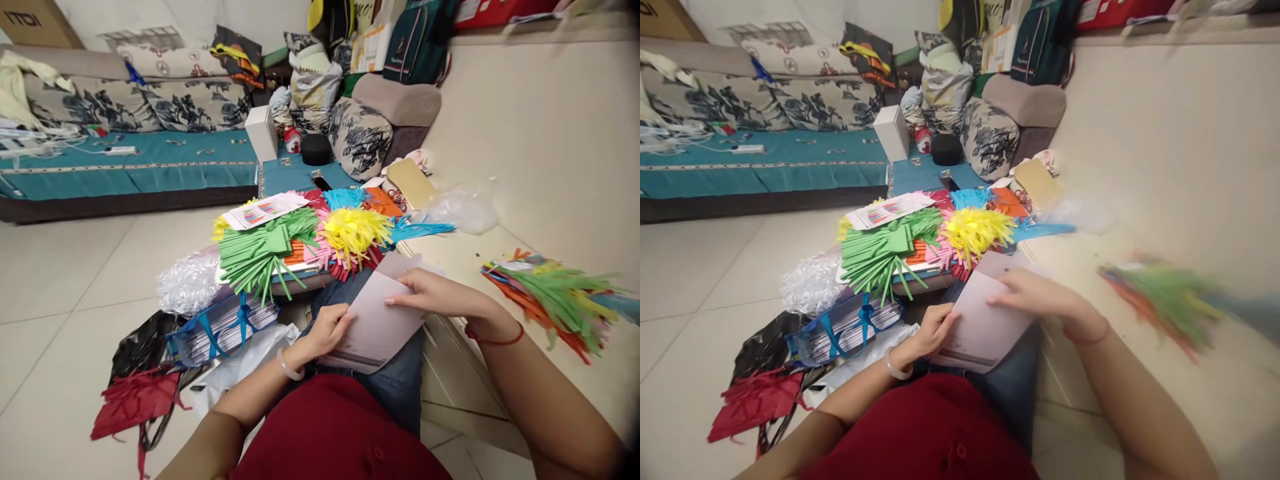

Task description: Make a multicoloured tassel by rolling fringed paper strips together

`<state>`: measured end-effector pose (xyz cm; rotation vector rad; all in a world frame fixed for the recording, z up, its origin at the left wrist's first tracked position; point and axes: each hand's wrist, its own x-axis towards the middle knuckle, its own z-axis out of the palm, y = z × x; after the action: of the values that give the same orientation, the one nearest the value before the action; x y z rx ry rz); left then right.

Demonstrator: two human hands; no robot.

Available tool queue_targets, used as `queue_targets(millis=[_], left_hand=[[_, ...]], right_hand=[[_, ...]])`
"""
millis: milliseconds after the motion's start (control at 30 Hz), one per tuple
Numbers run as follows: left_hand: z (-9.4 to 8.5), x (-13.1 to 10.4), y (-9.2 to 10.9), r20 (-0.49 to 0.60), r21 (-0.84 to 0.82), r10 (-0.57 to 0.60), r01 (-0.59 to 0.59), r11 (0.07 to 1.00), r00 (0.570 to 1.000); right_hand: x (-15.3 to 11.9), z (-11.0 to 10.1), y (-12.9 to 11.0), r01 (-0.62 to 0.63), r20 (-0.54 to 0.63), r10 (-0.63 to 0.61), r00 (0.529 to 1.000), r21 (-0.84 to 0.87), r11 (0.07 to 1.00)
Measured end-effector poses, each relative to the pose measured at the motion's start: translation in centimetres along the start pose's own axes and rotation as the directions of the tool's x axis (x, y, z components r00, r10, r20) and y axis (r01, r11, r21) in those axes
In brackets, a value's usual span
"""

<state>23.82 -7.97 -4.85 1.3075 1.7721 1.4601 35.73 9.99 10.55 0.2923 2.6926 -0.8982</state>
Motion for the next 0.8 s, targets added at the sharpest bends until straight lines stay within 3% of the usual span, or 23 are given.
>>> queue_targets(millis=[67,167,233,267,333,400,467,533,600,733,800], left_hand=[[-3.4,-0.6,-0.7,0.076,0.002,-0.059,0.059,0.998,0.995],[-11.5,-3.4,-3.2,0.073,0.071,-0.246,0.241,0.968,0.966],[-16.1,-6.5,-5.7,0.104,0.162,-0.415,0.396,0.904,0.904],[-17.4,-8.3,-7.0,0.147,0.216,-0.497,0.463,0.860,0.855],[-17.9,-11.9,-9.8,0.195,0.324,-0.618,0.545,0.773,0.762],[-16.4,-14.4,-12.4,0.148,0.417,-0.688,0.586,0.695,0.711],[-14.6,-15.4,-14.6,0.012,0.494,-0.712,0.615,0.615,0.702],[-14.2,-15.0,-16.5,-0.144,0.550,-0.691,0.638,0.539,0.708],[-16.0,-13.9,-17.9,-0.280,0.581,-0.659,0.670,0.463,0.698],[-23.2,-10.2,-20.1,-0.517,0.569,-0.565,0.751,0.335,0.643],[-26.4,-7.8,-21.1,-0.548,0.576,-0.499,0.736,0.357,0.671]], right_hand=[[0.2,-0.4,0.5,-0.005,0.127,0.001,0.992,0.036,0.999],[0.0,-1.3,1.5,-0.028,0.114,0.027,0.993,0.004,1.000],[-0.3,-1.9,1.9,-0.046,0.093,0.047,0.995,-0.018,0.999],[-0.3,-2.0,1.9,-0.047,0.099,0.049,0.994,-0.023,0.999],[-0.1,-2.1,1.9,-0.036,0.126,0.039,0.991,-0.026,0.999],[0.5,-1.9,1.7,-0.026,0.153,0.029,0.988,-0.021,0.999],[1.1,-1.7,1.6,-0.025,0.166,0.027,0.986,-0.012,1.000],[1.7,-1.7,1.4,-0.034,0.157,0.034,0.987,-0.003,0.999],[2.2,-1.7,1.1,-0.032,0.142,0.030,0.989,0.013,0.999],[2.9,-1.5,0.5,-0.033,0.125,0.029,0.992,0.024,0.999],[3.3,-1.3,0.3,-0.068,0.095,0.067,0.993,0.011,0.998]])
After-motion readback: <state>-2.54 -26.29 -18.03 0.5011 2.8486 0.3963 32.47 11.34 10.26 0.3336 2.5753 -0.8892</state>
